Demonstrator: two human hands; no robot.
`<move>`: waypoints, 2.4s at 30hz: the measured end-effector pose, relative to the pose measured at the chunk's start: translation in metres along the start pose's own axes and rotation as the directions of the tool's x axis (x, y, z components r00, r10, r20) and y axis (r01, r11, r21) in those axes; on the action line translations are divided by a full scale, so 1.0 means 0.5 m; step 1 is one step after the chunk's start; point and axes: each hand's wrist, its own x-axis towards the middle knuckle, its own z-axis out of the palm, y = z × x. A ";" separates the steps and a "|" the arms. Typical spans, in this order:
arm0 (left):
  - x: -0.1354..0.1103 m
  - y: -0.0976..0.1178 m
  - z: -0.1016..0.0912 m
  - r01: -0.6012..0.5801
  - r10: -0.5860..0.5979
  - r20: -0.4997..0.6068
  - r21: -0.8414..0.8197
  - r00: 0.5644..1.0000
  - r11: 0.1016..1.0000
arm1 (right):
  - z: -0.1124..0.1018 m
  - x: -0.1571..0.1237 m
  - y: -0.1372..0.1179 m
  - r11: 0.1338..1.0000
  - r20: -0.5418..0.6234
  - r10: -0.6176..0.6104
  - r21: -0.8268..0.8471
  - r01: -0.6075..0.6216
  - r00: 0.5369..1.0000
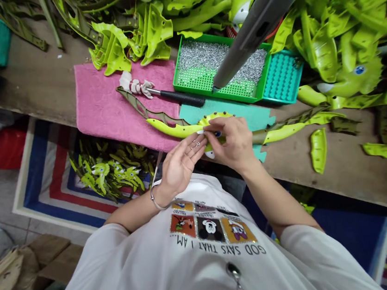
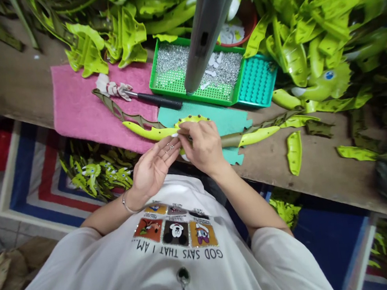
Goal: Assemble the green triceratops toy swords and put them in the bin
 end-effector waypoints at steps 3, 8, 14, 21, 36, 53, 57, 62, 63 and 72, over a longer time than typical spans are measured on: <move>-0.003 -0.002 0.002 -0.017 0.017 0.005 -0.017 1.000 1.000 | -0.009 0.007 -0.028 0.997 0.018 0.014 0.074 -0.015 1.000; -0.009 -0.002 0.000 -0.060 0.060 0.027 -0.022 0.998 0.998 | 0.007 0.014 -0.065 0.994 0.027 0.058 0.096 -0.060 0.998; -0.009 0.008 -0.015 -0.118 0.116 -0.021 -0.088 0.993 0.989 | 0.037 0.030 -0.073 0.977 0.133 0.107 0.171 -0.129 0.985; -0.007 0.024 -0.038 -0.226 0.218 -0.082 -0.103 0.972 0.969 | 0.066 0.048 -0.045 0.971 0.174 0.131 0.174 -0.162 0.976; -0.008 0.047 -0.032 -0.175 0.157 -0.108 -0.193 0.982 0.965 | 0.062 0.059 -0.066 0.978 0.120 -0.171 0.142 0.153 0.978; 0.001 0.097 -0.077 -0.300 0.267 -0.153 -0.256 0.951 0.919 | 0.166 0.163 -0.072 0.968 0.346 -0.079 0.252 -0.012 0.935; -0.001 0.100 -0.080 -0.318 0.284 -0.160 -0.263 0.945 0.911 | 0.183 0.173 -0.076 0.982 0.337 -0.086 0.189 0.022 0.937; -0.005 0.103 -0.075 -0.308 0.271 -0.167 -0.262 0.948 0.915 | 0.151 0.162 -0.082 0.968 0.303 -0.176 0.226 0.109 0.936; -0.006 0.104 -0.073 -0.297 0.259 -0.169 -0.262 0.951 0.918 | 0.139 0.154 -0.083 0.963 0.297 -0.202 0.233 0.135 0.933; -0.006 0.087 -0.031 -0.020 0.015 -0.029 -0.189 0.999 0.982 | 0.045 0.089 -0.054 0.975 0.250 -0.167 0.187 0.122 0.954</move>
